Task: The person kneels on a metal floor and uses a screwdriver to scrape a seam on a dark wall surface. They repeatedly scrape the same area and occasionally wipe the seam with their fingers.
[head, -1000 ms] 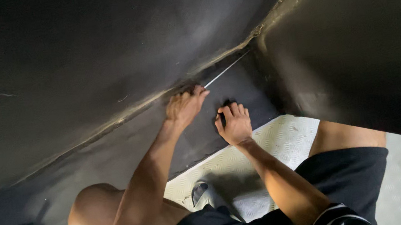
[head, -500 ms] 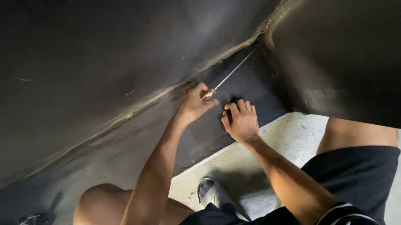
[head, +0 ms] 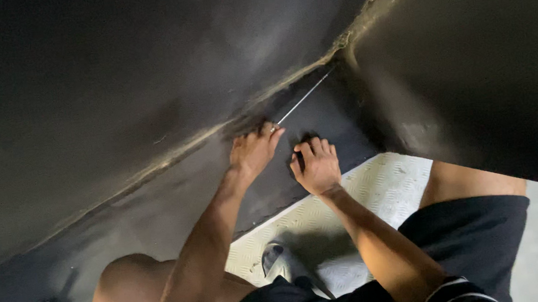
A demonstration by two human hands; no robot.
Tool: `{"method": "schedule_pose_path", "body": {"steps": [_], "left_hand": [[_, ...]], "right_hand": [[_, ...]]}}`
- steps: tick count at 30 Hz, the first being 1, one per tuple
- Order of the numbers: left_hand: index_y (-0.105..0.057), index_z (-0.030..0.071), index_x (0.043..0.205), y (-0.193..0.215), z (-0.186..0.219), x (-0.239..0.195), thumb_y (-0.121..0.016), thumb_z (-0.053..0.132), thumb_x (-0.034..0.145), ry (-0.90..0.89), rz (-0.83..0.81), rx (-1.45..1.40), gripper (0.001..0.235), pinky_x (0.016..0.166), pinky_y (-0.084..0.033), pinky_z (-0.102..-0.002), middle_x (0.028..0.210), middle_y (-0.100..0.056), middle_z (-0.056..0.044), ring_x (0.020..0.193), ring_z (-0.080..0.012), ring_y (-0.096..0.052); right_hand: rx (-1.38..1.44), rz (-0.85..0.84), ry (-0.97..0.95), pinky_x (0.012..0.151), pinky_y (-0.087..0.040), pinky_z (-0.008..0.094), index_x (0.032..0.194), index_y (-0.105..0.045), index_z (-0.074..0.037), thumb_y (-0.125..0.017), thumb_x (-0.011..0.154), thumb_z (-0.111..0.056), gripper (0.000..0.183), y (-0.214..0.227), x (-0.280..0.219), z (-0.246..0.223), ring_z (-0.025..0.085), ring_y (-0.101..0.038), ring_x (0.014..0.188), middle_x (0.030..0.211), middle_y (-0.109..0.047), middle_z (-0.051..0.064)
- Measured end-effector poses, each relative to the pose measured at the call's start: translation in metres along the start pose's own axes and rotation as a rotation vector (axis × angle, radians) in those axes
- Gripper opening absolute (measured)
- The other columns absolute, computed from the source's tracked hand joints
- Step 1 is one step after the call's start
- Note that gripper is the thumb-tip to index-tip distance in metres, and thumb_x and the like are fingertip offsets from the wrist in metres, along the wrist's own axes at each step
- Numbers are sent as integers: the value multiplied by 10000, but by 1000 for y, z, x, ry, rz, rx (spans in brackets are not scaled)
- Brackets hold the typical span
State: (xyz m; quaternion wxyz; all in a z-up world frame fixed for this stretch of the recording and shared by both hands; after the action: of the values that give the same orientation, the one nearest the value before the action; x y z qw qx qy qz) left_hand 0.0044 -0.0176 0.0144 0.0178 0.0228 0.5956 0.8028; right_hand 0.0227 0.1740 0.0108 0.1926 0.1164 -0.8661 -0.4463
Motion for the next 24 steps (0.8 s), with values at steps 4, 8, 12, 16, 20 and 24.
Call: {"method": "schedule_pose_path", "body": {"steps": [4, 8, 12, 16, 20, 24], "left_hand": [[-689, 56, 1032, -1, -12, 7, -609, 507, 1045, 430, -424, -894, 458, 364, -341, -274, 568, -503, 45, 427, -118, -465], [-677, 14, 1055, 12, -20, 24, -608, 540, 985, 718, -782, -1517, 535, 297, -237, -231, 550, -442, 54, 356, -42, -335], [-621, 17, 1075, 16, -16, 17, -660, 499, 938, 680, -813, -1637, 502, 304, -235, -231, 590, -461, 43, 371, -36, -330], [-584, 46, 1026, 27, -15, 21, -805, 410, 908, 157, -188, -880, 443, 451, -448, -265, 717, -612, 22, 563, -85, -556], [-632, 149, 1110, 28, -9, 18, -643, 411, 1031, 70, -160, 39, 274, 601, -543, -408, 822, -706, -31, 653, -205, -716], [-633, 144, 1024, 27, -2, 6, -649, 328, 994, -155, 256, 221, 187, 539, -570, -381, 985, -711, -42, 798, -222, -738]], "right_hand": [[2, -25, -7, 805, -450, 486, 1002, -662, -116, -697, 856, -234, 191, 2, 0, -2, 343, -582, 942, 986, -603, 113], [-22, -43, 1, 772, -445, 489, 976, -663, -113, -710, 812, -249, 219, 4, 4, -4, 351, -575, 913, 960, -585, 134], [-11, -14, 5, 799, -449, 488, 994, -656, -115, -703, 847, -234, 194, 1, -2, -1, 343, -579, 936, 993, -593, 119], [-5, 7, 10, 801, -450, 486, 998, -660, -123, -703, 847, -234, 192, -2, 0, 1, 340, -583, 947, 1003, -600, 113], [-20, 5, 41, 807, -454, 483, 1014, -658, -117, -703, 851, -241, 210, -2, -3, 1, 338, -584, 952, 998, -599, 117], [-5, 7, 10, 808, -455, 480, 1005, -669, -125, -694, 871, -235, 175, -2, -3, 1, 337, -584, 944, 988, -608, 106]]}}
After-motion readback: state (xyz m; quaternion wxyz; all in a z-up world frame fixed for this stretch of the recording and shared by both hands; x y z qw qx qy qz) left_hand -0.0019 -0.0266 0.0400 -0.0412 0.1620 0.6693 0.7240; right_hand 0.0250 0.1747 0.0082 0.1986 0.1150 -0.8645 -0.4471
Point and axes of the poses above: each hand's wrist, its own x-axis towards the middle knuckle, its own y-axis out of the back of the hand, z = x × y, the point moved 1 cm from there along x, towards the middle knuckle
